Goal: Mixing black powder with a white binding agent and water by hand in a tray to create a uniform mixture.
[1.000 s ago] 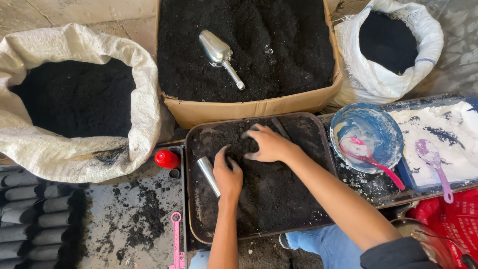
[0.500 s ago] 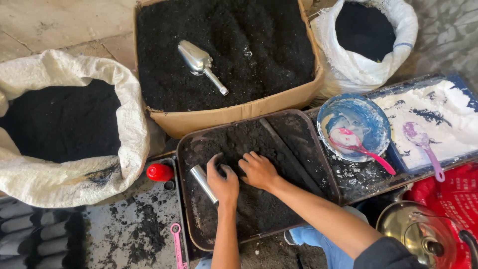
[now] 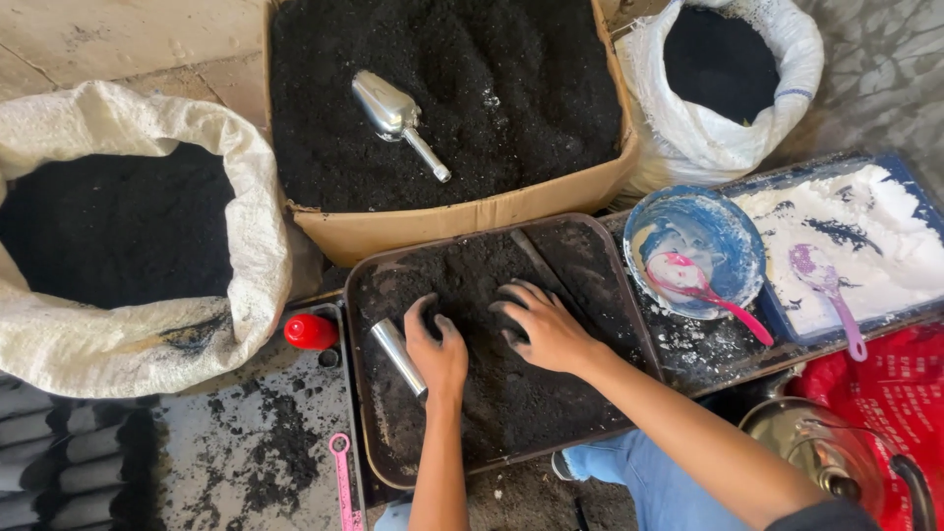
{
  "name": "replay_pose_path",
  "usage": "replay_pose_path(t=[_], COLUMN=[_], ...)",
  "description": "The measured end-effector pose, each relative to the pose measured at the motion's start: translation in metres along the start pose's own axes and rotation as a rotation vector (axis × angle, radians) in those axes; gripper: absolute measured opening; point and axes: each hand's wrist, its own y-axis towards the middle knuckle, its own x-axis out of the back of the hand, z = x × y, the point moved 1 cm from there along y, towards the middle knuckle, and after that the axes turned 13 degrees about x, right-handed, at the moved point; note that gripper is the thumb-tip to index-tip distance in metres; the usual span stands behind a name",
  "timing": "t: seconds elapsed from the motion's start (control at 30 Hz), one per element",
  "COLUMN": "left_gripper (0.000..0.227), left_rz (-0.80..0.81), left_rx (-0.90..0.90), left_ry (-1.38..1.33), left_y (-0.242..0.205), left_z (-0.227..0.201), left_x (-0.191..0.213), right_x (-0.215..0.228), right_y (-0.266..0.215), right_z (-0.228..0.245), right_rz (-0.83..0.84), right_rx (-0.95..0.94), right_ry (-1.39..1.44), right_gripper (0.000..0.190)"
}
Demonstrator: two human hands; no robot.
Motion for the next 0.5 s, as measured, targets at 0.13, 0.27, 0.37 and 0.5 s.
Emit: replay_pose_path(t=[0.13,0.27,0.37,0.5], left_gripper=[0.029,0.028,0.028,0.027], left_rz=[-0.013,-0.011,-0.019,-0.039], left_rx=[-0.055,-0.058,-0.074,-0.057], left_ry=[0.01,0.016,0.029,0.039], left_y=[-0.003,-0.003,0.0,0.0], left_z=[-0.002,0.002,0.005,0.008], left_x=[-0.004,-0.006,-0.01,-0.009], right_x=[-0.011,-0.022,-0.048,-0.091], right_y=[-0.009,0.01,0.029,0.046], right_z=[-0.003,0.009,-0.006,-0.046], right_rz=[0.024,0.034,-0.021,-0.324], right_rx=[-0.034,-0.061,-0.029,0.172], right_ry=[0.046,0.001,-0.124,-0.343], right_gripper=[0.046,0.067,0.053,0.021])
